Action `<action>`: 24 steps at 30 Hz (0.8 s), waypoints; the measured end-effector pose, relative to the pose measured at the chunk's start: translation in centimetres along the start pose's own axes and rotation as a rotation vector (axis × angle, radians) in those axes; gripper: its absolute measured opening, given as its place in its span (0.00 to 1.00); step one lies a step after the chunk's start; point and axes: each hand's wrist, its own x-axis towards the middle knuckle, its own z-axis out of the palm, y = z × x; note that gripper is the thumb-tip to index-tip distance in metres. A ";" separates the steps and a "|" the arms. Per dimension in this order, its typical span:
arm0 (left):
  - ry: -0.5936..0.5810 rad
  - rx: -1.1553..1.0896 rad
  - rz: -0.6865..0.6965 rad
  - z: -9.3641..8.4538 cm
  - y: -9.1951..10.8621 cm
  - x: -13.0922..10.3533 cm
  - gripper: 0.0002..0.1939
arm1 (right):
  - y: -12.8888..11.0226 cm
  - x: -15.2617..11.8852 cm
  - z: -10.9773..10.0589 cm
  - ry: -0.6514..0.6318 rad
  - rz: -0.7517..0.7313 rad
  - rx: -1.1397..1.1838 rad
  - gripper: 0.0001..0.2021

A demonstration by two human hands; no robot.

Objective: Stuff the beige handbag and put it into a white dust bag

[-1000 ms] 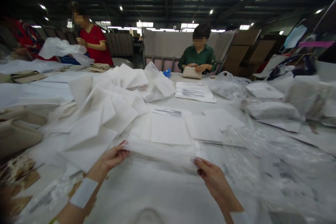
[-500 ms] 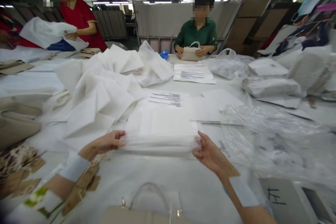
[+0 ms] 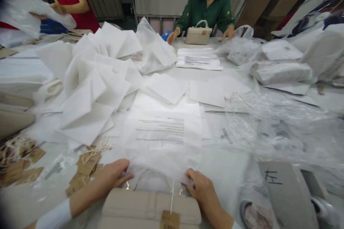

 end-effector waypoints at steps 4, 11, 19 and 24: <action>-0.132 0.092 -0.113 -0.6 0.7 -0.3 0.07 | -1.4 -1.1 0.2 -0.244 0.208 0.173 0.12; -0.253 -0.156 -0.231 -2.1 1.3 -0.9 0.19 | -3.6 0.5 -0.8 -0.464 0.364 0.472 0.33; -0.166 -0.895 -0.454 2.2 2.7 -4.4 0.25 | -4.6 -1.0 -3.0 -0.412 0.174 0.175 0.31; 0.130 -0.997 -0.403 2.7 4.3 -3.8 0.29 | -2.9 -3.1 -3.9 -0.253 -0.075 0.043 0.29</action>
